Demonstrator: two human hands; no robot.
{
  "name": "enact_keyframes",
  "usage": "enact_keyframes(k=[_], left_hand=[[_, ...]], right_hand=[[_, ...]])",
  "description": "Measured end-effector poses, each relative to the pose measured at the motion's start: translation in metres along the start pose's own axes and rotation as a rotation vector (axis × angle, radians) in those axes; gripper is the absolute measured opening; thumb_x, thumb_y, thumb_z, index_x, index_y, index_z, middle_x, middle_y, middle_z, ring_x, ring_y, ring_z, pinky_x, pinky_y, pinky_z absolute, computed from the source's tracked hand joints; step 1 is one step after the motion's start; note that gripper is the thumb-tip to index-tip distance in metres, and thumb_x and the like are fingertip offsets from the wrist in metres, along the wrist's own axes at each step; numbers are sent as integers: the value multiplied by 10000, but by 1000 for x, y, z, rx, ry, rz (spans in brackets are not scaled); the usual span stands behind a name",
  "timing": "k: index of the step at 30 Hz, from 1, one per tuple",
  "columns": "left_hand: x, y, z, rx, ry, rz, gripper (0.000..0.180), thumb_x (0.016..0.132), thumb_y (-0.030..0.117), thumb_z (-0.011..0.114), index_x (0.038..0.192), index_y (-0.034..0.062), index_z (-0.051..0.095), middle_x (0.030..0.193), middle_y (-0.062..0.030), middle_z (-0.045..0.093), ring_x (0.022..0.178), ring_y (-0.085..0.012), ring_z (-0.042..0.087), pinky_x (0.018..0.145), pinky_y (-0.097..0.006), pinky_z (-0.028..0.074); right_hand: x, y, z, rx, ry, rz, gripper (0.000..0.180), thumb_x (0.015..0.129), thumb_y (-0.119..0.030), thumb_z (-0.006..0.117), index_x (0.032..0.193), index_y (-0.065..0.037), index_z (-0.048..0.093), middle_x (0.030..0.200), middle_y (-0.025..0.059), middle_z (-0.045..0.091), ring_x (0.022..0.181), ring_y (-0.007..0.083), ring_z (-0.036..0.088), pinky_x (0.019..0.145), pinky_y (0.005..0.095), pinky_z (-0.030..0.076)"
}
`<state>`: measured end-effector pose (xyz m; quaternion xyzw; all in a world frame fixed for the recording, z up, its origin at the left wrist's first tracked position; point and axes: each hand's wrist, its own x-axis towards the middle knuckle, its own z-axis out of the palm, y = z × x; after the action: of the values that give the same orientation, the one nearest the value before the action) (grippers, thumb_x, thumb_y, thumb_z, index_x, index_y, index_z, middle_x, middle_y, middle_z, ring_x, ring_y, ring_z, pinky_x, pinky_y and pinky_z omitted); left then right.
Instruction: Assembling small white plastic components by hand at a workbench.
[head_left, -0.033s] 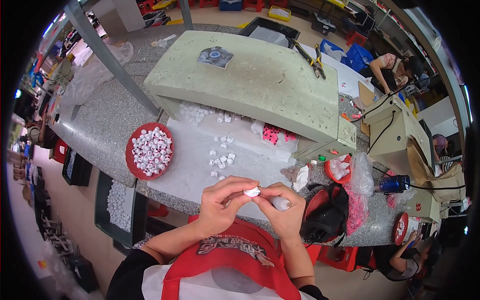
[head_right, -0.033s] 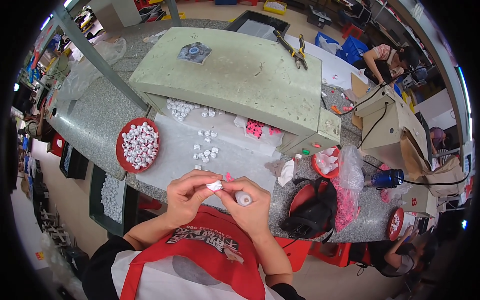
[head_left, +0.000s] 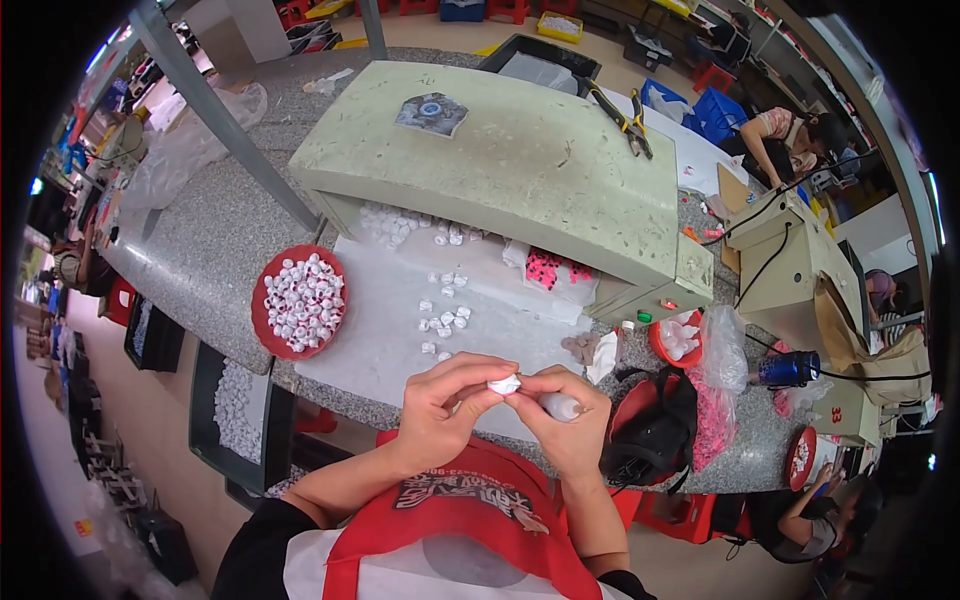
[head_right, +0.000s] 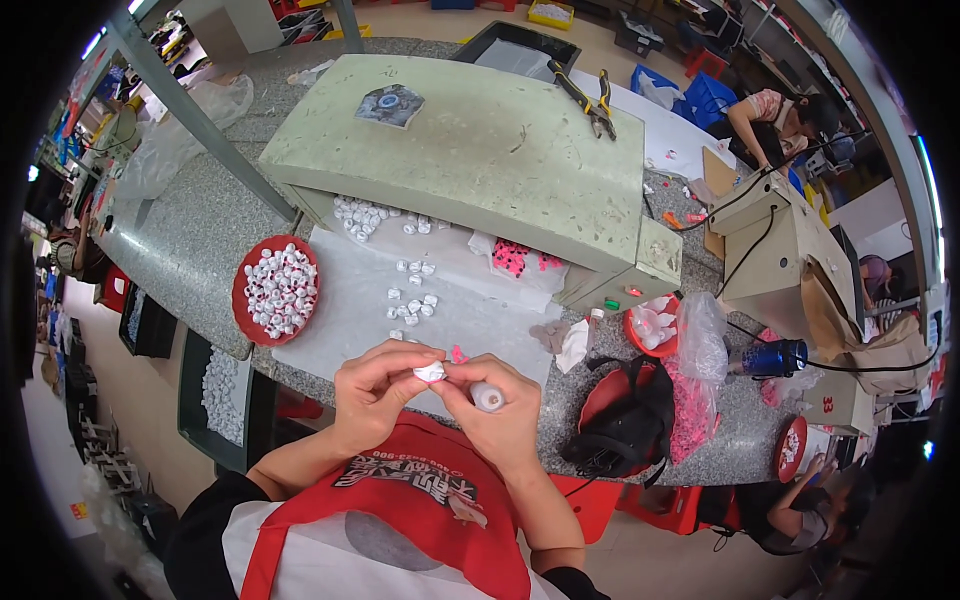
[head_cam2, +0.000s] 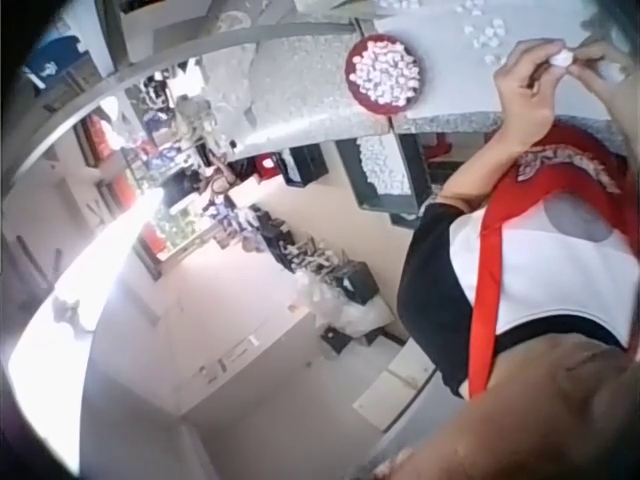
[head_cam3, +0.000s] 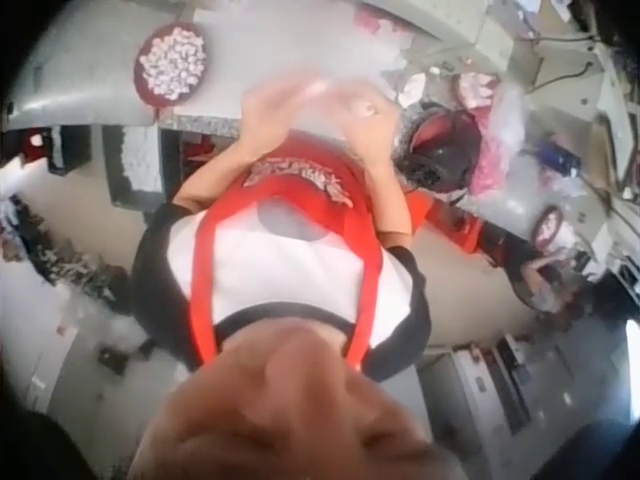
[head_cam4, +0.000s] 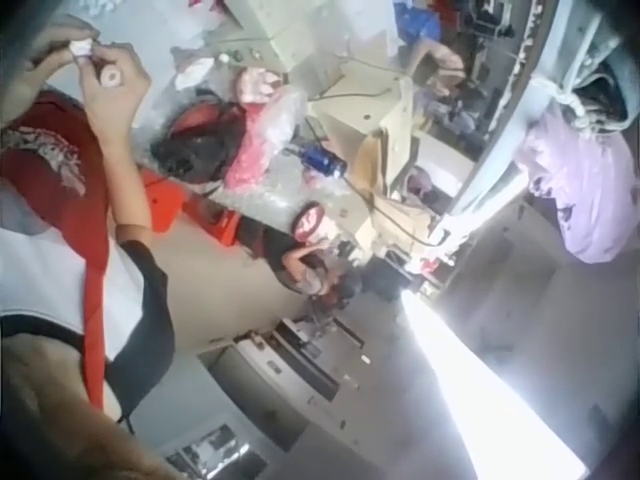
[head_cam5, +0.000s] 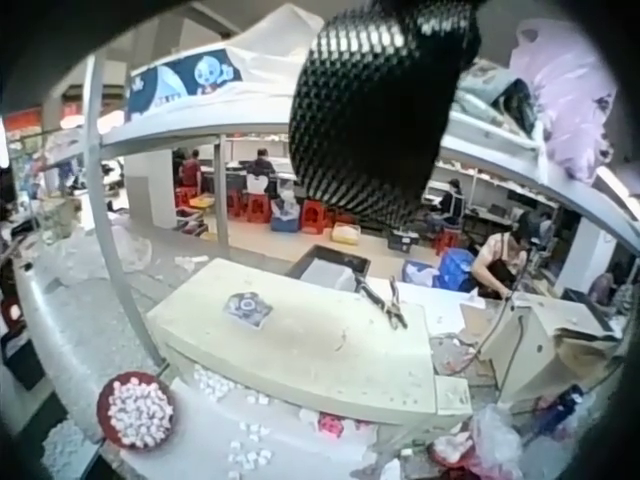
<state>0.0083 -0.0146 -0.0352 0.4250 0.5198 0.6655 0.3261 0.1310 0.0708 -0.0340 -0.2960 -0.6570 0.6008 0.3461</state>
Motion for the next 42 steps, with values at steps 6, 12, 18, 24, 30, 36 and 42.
enact_keyframes(k=[6,12,18,24,30,36,42], left_hand=[[-6,-11,-8,-58,38,-104,231,787,-88,521,1002,-25,578,995,-144,574,897,-176,572,749,-264,483],[-27,-74,-44,-314,210,-470,224,804,-32,533,1025,-53,561,970,-124,599,875,-180,586,781,-281,479],[-30,-158,-139,-191,533,-526,236,783,14,575,1015,-31,578,906,-109,620,820,-164,598,748,-290,493],[32,-181,-204,1368,714,-84,355,653,-31,619,1001,35,589,1031,-169,532,942,-284,527,787,-357,442],[85,-284,-141,1332,-66,142,326,664,45,579,987,83,569,998,-111,515,954,-277,495,753,-360,449],[103,-232,-147,101,245,-557,327,811,114,576,1114,8,515,1083,-138,548,845,-264,610,748,-261,497],[49,-28,-59,-958,-61,-566,295,820,87,563,1074,-52,509,1055,-156,546,945,-269,581,854,-305,476]], right_hand=[[0,13,8,34,-14,100,142,663,36,699,786,27,629,718,53,605,617,74,535,553,191,417],[0,77,52,62,28,366,131,699,-57,697,780,20,628,637,26,590,515,58,508,443,198,403],[12,150,97,-172,-116,297,208,716,-141,696,856,-2,629,687,49,608,535,56,519,450,197,424],[16,137,64,-211,-26,436,263,708,-152,697,913,-6,621,734,89,635,648,110,575,604,231,453],[6,119,40,-146,26,395,228,727,-106,675,920,-3,609,715,49,601,613,82,534,577,218,443],[5,67,9,-38,181,378,299,735,2,624,1001,-18,487,789,46,556,686,72,516,569,189,424],[12,-4,10,213,51,21,398,730,98,524,1066,-46,367,875,102,517,788,182,572,626,274,513]])
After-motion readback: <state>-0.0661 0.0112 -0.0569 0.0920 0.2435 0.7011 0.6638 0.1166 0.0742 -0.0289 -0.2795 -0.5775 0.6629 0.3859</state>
